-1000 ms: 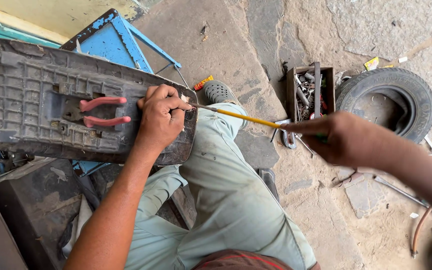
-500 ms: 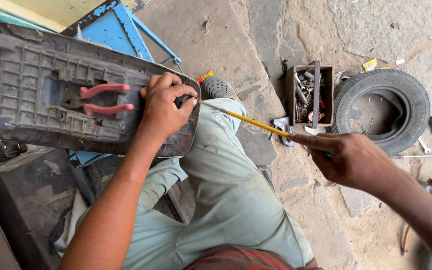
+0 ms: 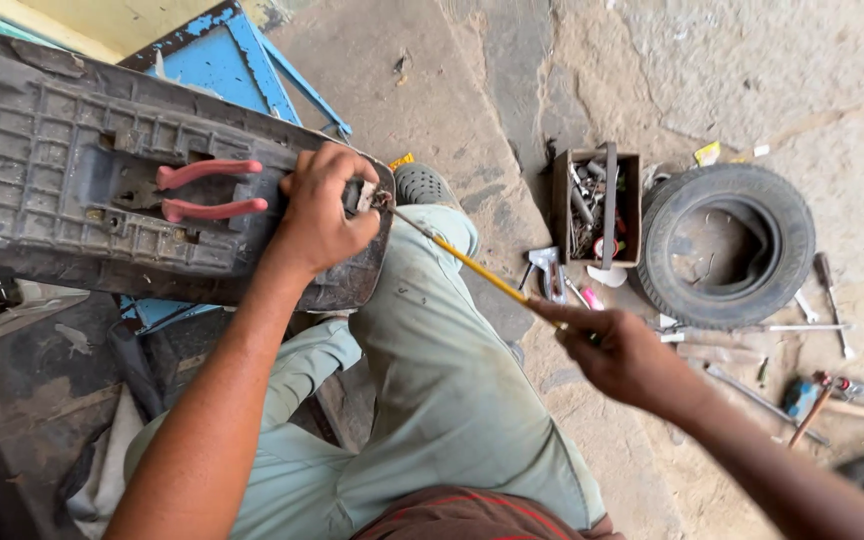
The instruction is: The recorder is seen repairing the underside of a bicycle seat using tools like a screwdriver and pliers.
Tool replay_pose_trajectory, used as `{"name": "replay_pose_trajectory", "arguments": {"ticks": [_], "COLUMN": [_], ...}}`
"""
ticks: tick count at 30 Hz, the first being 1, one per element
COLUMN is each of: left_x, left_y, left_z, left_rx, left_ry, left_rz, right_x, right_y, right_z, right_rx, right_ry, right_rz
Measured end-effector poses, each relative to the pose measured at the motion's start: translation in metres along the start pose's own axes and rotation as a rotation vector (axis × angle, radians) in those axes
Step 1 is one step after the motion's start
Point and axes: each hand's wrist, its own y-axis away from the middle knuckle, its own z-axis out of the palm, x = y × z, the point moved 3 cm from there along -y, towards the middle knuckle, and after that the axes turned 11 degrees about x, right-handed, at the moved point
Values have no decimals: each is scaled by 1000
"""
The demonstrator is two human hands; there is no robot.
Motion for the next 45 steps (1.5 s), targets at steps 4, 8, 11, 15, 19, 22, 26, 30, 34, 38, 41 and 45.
{"name": "replay_pose_trajectory", "arguments": {"ticks": [4,8,11,15,19,22,26,30,34,38,41,45], "left_x": [-2,-13,-16,-23,-23,-23,-22,-25,-24,-27,-27,-21], "left_y": [5,6,3,14,9,11,11,9,3,1,5,2], "left_z": [5,11,12,13,13,10,12,15,10,12,13,17], "left_rx": [-83,-57,-25,-56,52,108,104,132,143,154,164,227], "left_ry": [-101,-175,-140,-98,-12,17,35,101,115,120,100,78], "left_rz": [73,136,118,53,103,79,72,70,57,59,60,62], "right_x": [-17,-17,19,-38,-55,-46,-100,-95,-51,27,53,71], "right_y": [28,25,12,-8,-14,-18,-48,-57,-45,-35,-30,-28], "right_z": [19,33,41,-16,-39,-38,-75,-71,-33,45,89,103], "right_rx": [135,220,21,-73,-43,-141,-313,-420,-315,-34,-26,-258], "right_ry": [308,211,-200,171,338,474,603,642,461,20,-266,-769], "right_rz": [-162,-251,127,3,-286,-394,-394,-194,-140,-347,-296,196]}}
